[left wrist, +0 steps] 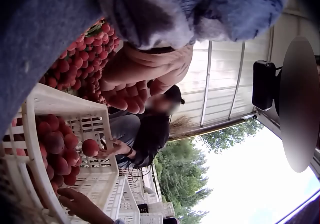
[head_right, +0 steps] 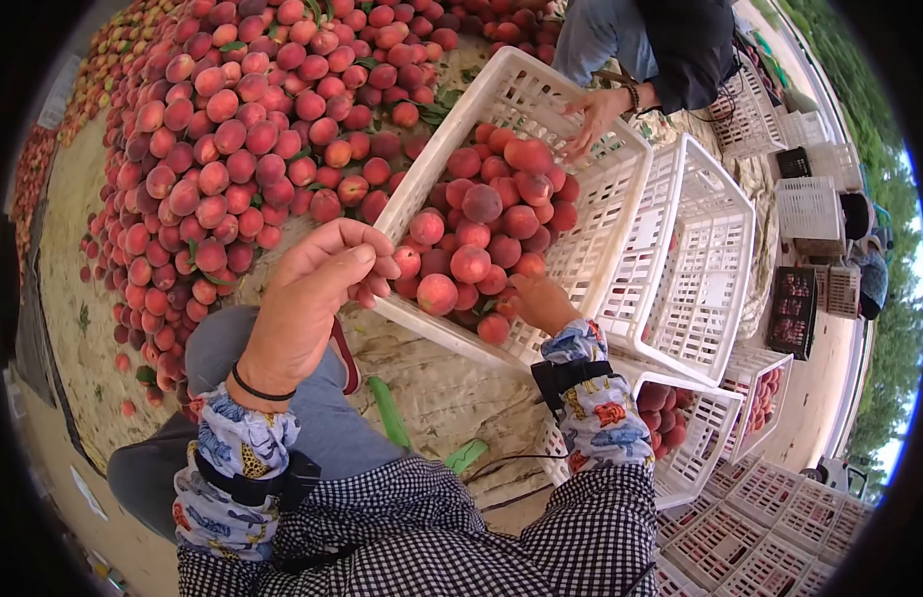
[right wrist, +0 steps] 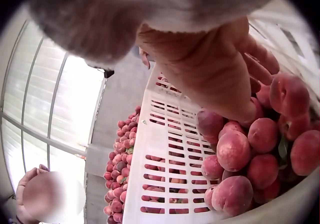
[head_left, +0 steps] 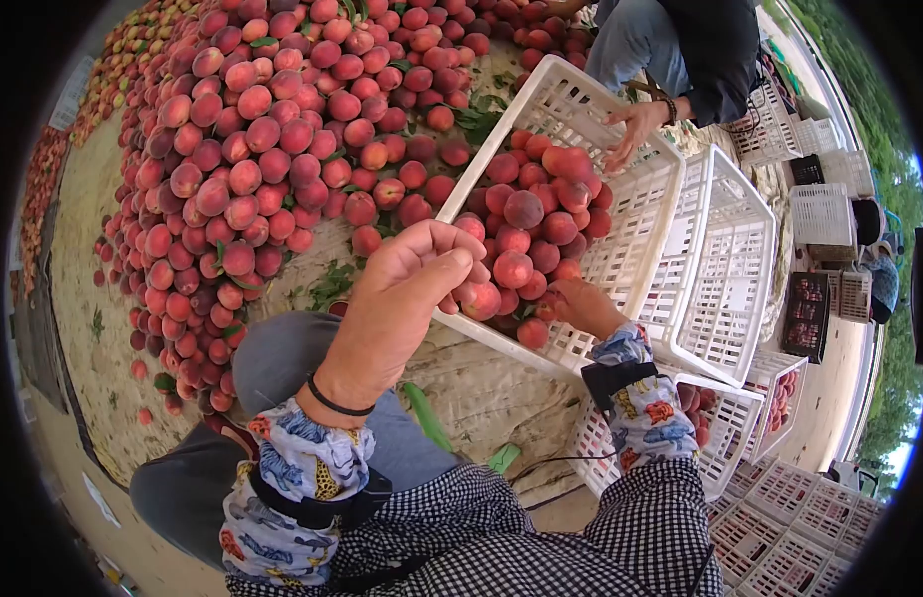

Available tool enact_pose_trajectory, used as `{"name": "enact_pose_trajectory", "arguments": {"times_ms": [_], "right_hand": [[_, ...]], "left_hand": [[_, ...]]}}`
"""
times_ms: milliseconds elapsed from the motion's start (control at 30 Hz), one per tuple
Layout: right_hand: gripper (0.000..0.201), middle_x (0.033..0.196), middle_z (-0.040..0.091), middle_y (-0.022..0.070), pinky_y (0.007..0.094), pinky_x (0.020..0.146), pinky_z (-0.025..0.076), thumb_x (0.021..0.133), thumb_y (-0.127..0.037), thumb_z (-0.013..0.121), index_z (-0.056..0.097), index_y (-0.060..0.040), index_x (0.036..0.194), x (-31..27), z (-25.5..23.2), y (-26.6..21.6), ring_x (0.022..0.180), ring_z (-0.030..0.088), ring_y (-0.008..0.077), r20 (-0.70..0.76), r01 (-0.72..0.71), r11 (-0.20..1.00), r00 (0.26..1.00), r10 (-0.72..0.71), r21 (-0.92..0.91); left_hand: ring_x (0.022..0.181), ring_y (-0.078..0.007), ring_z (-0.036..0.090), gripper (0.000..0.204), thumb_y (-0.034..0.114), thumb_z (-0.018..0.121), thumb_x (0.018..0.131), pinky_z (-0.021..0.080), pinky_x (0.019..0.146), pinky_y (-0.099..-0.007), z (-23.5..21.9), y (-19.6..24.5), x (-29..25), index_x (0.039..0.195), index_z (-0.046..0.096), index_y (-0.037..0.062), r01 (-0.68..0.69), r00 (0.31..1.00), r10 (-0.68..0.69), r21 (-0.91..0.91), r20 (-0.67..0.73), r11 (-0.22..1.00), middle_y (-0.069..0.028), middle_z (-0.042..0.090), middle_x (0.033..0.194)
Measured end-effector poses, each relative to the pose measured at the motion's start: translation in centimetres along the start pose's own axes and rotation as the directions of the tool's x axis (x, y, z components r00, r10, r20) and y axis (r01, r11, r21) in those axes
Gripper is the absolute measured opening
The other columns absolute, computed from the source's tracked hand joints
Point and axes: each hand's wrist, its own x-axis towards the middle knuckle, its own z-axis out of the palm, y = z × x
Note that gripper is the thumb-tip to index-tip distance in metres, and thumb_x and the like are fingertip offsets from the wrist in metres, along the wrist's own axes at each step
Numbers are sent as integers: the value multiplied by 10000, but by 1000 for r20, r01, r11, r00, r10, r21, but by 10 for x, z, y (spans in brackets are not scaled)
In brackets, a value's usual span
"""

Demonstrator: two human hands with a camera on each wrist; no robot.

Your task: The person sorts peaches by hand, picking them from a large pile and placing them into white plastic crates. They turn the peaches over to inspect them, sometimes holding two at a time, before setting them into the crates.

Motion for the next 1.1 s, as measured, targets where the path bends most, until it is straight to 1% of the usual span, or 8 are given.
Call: {"name": "enact_pose_trajectory", "arguments": {"times_ms": [167,300,367,533,667,733,900,1100], "right_hand": [[399,1105,642,165,482,897,495,853,-361,618,600,-90,1145,27,21,7,1094,587,380,345,73,909,935,81,-411],[415,1095,654,151,472,888,493,851,-386,624,605,-94,1145,36,13,7,1060,603,379,396,37,945,913,100,-324],[438,1084,661,166,476,878,490,847,-408,634,611,-80,1136,25,-9,-17,1016,622,375,387,-56,996,919,78,-68],[272,1010,650,190,473,791,496,936,-271,559,617,-54,1091,-14,-14,-94,941,627,393,46,98,932,992,-121,350],[262,927,634,163,469,749,506,914,-289,597,631,-58,1034,-41,8,-132,875,631,382,-208,362,894,926,-314,264],[264,877,612,136,458,702,513,881,-310,642,637,-69,990,-50,5,-146,827,633,361,-246,196,980,952,-181,35],[282,854,653,140,453,680,524,832,-326,689,652,-80,966,-47,27,-125,790,651,349,-273,192,981,944,-187,-12],[254,782,677,156,465,657,529,803,-321,702,663,-78,864,-48,30,-125,732,662,354,-353,188,982,920,-170,18]], "left_hand": [[822,-72,571,175,178,528,977,440,743,-228,2,-1,2,1064,608,49,-33,999,33,-3,2,999,-22,657,960],[813,-63,566,181,189,532,977,429,735,-226,2,0,7,1064,610,51,-43,999,43,-14,24,999,-14,648,946],[812,-56,559,178,197,534,978,427,729,-226,3,2,7,1063,610,60,-30,999,30,-34,13,999,-6,644,940],[790,-41,548,156,199,549,974,428,699,-205,5,-3,10,1051,611,78,-11,999,13,-58,35,998,9,637,926],[773,-43,554,165,204,564,967,447,678,-204,3,-5,9,1053,607,71,-57,998,58,-22,39,998,7,639,933],[774,-50,561,171,204,564,966,453,680,-210,-1,-8,8,1053,605,64,-85,996,85,4,15,996,1,641,935],[806,-87,587,188,198,555,966,472,709,-241,-13,3,-22,1068,596,46,-147,989,148,-20,5,989,-24,646,948],[866,-167,586,287,251,550,961,468,750,-314,-51,34,-123,1155,545,40,-268,951,304,-324,65,908,-55,627,979]]}}
